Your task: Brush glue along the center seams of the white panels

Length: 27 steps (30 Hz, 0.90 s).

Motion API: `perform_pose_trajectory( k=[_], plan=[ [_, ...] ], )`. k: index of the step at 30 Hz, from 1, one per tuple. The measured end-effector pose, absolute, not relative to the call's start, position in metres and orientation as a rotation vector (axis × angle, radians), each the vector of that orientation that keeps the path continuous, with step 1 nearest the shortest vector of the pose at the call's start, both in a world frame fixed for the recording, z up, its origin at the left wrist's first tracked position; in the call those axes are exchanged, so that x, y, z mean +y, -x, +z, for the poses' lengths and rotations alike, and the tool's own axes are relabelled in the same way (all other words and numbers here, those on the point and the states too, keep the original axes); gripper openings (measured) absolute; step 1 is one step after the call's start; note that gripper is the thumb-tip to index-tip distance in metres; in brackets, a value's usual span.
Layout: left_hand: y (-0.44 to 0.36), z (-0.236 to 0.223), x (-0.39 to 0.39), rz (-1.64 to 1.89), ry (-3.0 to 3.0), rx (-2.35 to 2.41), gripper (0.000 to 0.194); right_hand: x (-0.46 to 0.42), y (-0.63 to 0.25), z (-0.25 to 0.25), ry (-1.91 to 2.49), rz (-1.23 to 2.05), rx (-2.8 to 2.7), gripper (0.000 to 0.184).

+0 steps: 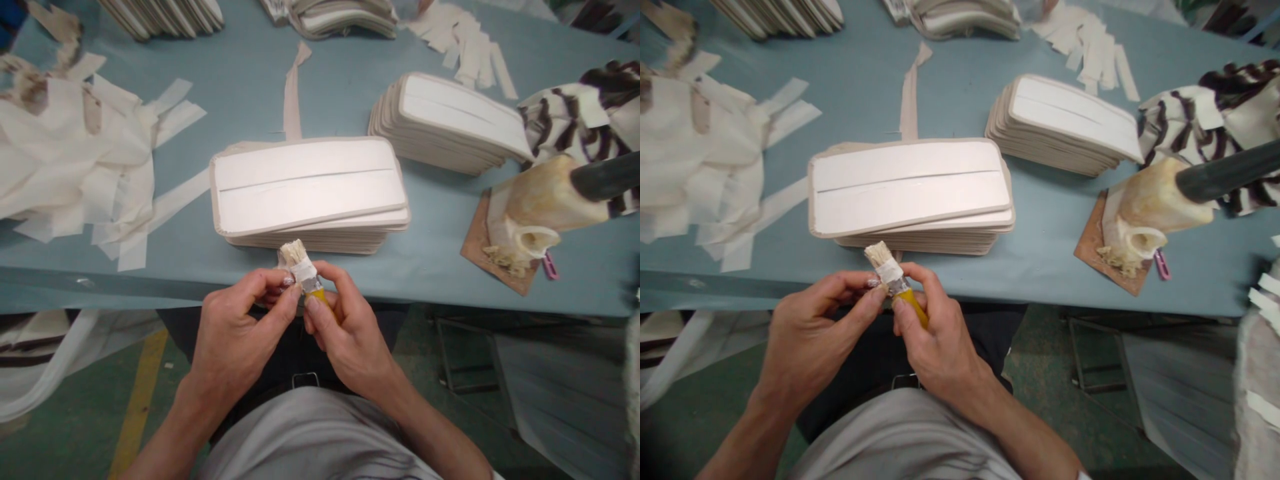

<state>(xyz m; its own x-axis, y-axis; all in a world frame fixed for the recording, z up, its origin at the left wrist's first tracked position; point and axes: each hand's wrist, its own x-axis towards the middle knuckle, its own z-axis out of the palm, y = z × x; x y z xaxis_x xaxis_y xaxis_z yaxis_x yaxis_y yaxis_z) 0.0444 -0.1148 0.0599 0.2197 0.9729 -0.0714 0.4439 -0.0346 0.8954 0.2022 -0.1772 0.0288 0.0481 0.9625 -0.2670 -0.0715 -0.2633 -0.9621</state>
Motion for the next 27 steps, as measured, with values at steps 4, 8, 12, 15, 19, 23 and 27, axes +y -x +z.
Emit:
perform_pose_trajectory(
  k=[4,8,12,15,19,23,27],
  plan=[
    [-0.044,0.062,-0.114,0.766,-1.653,1.359,0.013,-0.176,-0.202,0.030,1.444,1.242,-1.122,0.034],
    [-0.044,0.060,-0.113,0.769,-1.720,1.371,0.016,-0.177,-0.201,0.029,1.480,1.115,-1.203,0.034],
    [-0.046,0.057,-0.114,0.833,-1.853,1.363,0.016,-0.177,-0.200,0.025,1.458,0.993,-1.275,0.036],
    [-0.048,0.055,-0.116,0.866,-1.904,1.360,0.014,-0.176,-0.200,0.025,1.457,0.997,-1.268,0.036],
    [-0.045,0.052,-0.119,0.851,-1.783,1.417,0.013,-0.176,-0.201,0.026,1.482,1.005,-1.242,0.034],
    [-0.043,0.050,-0.118,0.824,-1.600,1.426,0.013,-0.176,-0.200,0.025,1.482,0.993,-1.260,0.035],
    [-0.044,0.051,-0.116,0.810,-1.550,1.381,0.015,-0.176,-0.198,0.023,1.475,0.978,-1.291,0.036]
  ],
)
